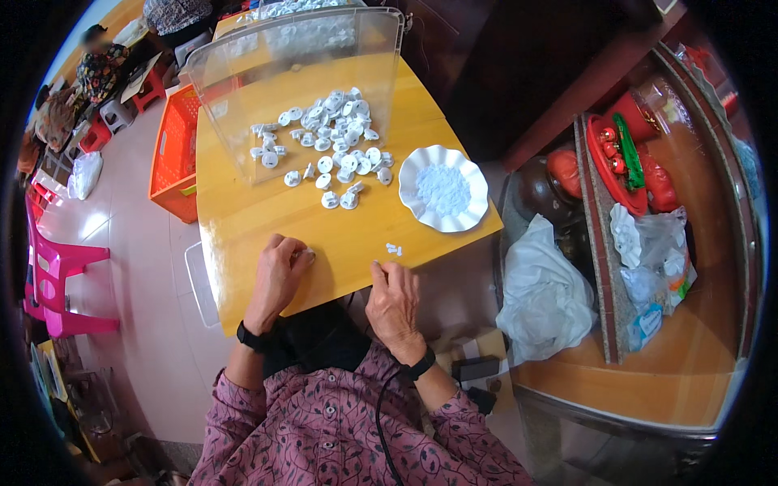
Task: Assembling small white plastic components by hand at a workstation.
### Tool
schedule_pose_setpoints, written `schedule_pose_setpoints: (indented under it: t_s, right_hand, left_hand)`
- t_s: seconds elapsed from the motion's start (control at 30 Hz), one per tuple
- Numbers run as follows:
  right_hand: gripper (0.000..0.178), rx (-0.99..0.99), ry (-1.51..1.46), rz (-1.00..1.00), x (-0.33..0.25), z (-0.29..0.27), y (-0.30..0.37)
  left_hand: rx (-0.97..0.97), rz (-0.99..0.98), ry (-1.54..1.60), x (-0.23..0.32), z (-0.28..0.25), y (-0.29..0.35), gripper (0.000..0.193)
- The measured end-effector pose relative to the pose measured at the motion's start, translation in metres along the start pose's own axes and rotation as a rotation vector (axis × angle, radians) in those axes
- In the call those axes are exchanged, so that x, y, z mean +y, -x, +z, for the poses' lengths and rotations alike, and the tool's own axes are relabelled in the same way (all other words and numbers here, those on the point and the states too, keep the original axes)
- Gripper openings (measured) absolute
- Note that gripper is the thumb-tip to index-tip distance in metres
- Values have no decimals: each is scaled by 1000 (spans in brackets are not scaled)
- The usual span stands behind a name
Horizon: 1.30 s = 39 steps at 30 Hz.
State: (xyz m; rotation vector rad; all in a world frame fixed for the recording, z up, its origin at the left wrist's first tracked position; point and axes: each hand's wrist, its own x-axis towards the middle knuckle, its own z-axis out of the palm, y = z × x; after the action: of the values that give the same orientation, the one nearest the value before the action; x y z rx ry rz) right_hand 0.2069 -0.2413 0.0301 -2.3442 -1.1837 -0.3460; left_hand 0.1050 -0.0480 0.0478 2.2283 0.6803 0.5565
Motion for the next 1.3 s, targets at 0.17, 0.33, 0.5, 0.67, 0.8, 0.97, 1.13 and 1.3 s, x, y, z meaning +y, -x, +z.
schedule_pose_setpoints:
  t_s: [0.17,0.33,0.5,0.67,0.8,0.97,1.13,1.3]
  right_hand:
    - [29,-35,-275,-5,-17,5,6]
    - [34,-50,-206,-25,-14,-7,-2]
    - [37,-145,-149,-175,-5,-8,-1]
    - [33,-86,-161,-217,-2,-4,1]
    - [28,35,-239,-227,0,2,6]
    - [16,17,-453,-24,-12,5,11]
    - [11,-80,-788,314,-36,2,9]
    - [11,-117,-753,207,-64,-13,-9]
  left_hand:
    - [55,-78,35,-1,-8,23,16]
    - [130,-86,90,-3,-12,38,13]
    - [182,-78,140,-11,-7,44,13]
    - [216,-61,164,-12,-7,47,12]
    - [236,-59,209,-11,-6,49,12]
    - [243,-94,346,-19,-2,56,9]
    - [-11,-428,1269,-21,-5,66,12]
    - [-25,-404,1720,-26,4,72,18]
